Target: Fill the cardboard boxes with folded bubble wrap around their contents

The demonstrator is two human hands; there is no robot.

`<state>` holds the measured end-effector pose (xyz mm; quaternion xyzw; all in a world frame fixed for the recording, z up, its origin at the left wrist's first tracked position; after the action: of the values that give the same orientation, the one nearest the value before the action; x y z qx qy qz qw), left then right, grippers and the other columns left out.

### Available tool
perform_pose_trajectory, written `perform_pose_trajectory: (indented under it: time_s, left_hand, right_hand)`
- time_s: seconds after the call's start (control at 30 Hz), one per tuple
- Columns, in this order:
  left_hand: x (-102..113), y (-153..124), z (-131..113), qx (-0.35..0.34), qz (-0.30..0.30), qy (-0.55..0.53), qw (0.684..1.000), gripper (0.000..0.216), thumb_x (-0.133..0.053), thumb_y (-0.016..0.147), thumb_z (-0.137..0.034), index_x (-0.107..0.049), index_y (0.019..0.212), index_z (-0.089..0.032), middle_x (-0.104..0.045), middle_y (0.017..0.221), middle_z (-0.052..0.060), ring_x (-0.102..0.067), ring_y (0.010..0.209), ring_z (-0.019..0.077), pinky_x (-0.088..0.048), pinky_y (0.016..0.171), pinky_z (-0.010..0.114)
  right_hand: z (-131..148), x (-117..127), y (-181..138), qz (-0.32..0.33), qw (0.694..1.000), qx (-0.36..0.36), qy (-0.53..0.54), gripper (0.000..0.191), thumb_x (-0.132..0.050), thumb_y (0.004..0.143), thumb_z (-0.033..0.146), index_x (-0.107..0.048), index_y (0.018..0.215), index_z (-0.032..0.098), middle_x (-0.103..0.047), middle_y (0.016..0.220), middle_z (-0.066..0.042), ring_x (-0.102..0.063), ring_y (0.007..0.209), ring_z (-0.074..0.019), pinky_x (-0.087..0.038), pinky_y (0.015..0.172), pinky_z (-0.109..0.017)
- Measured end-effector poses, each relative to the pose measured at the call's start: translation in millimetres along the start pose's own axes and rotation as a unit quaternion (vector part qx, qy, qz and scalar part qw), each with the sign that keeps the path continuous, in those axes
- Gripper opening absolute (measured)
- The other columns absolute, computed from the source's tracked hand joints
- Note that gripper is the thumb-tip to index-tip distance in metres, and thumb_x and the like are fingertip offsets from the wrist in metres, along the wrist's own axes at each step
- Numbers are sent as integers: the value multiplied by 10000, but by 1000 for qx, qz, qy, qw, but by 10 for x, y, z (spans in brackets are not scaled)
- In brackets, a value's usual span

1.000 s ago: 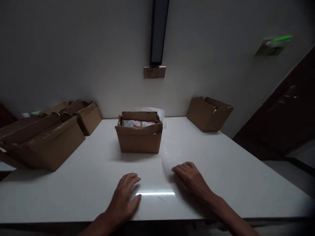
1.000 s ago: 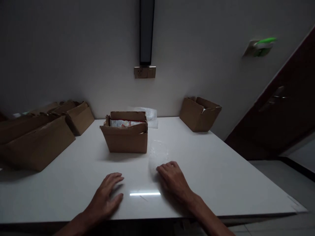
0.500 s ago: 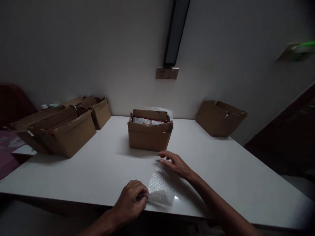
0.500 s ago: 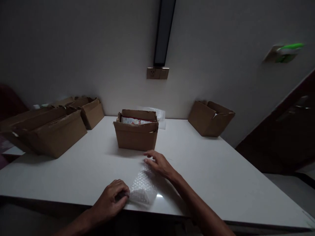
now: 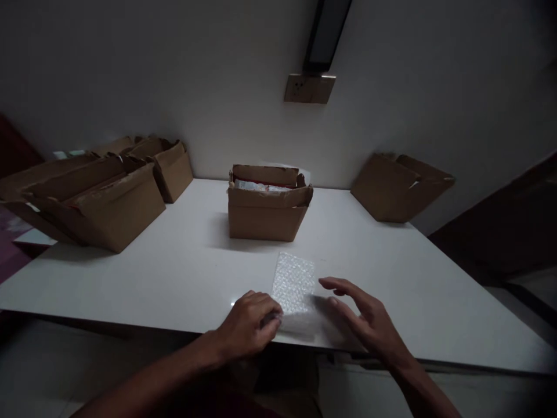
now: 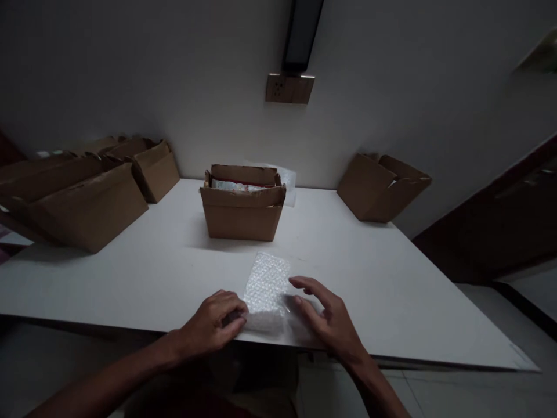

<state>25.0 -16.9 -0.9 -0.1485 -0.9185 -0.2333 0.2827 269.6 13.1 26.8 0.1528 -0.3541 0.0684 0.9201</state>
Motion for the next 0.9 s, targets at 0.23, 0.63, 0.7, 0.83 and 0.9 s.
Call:
perform_pose_trajectory:
  time_s: [0.23, 0.63, 0.7, 0.83, 0.9]
  left_hand:
    - [-138, 444, 164, 38, 87, 61, 994, 481, -555, 825, -152, -534, 1306, -173, -703, 891, 41, -640, 782, 193, -509, 753, 326]
    - [-86, -230, -34, -47, 29, 86, 995, 304, -501, 877, -89, -611, 1138, -200, -708, 965, 63, -621, 894, 207, -483, 833, 388]
    - [-81, -183, 20, 9, 8, 63, 998, 277, -512, 884, -125, -619, 1131, -191, -718, 997, 70, -638, 899, 205, -494, 831, 374]
    - [-65, 9, 154, 67, -6, 66, 996, 308, -538, 868, -170, -614, 1167, -183, -707, 1033, 78, -648, 880, 196, -514, 830, 353]
    - [-44, 57, 167, 54, -24, 88, 994, 288, -530, 874, -171, -614, 1150, -171, -688, 1012, 85, -632, 893, 207, -517, 832, 369]
  right_hand:
    - [344, -355, -424, 13, 969, 202, -143, 367, -641, 852, 260, -630, 1219, 267, -671, 1237, -96, -604, 1114, -301, -491, 914, -493]
    - [253, -573, -296, 72, 986, 145, -42, 247, -462, 961, 195, -662, 1092, 254, -746, 959, -50, -671, 851, -203, -539, 755, -366]
    - [277, -503, -331, 18, 988, 144, -56, 254, -490, 954, 216, -636, 1158, 255, -729, 1077, -67, -664, 978, -222, -533, 838, -394]
    - [329, -456, -371, -47, 962, 211, -167, 326, -565, 907, 214, -602, 1231, 231, -656, 1255, -112, -588, 1147, -277, -473, 926, -459]
    - [336, -531, -332, -9, 949, 242, -203, 294, -557, 901, 181, -626, 1184, 215, -677, 1215, -114, -599, 1115, -277, -474, 895, -453]
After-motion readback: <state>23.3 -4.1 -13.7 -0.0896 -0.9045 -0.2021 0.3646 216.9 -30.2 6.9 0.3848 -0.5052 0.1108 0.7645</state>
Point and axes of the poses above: each hand's wrist, its own y-axis towards the middle knuckle, its own x-axis out of the back of the hand, z = x × y, the point moved 4 cm from there along y, towards the middle knuckle
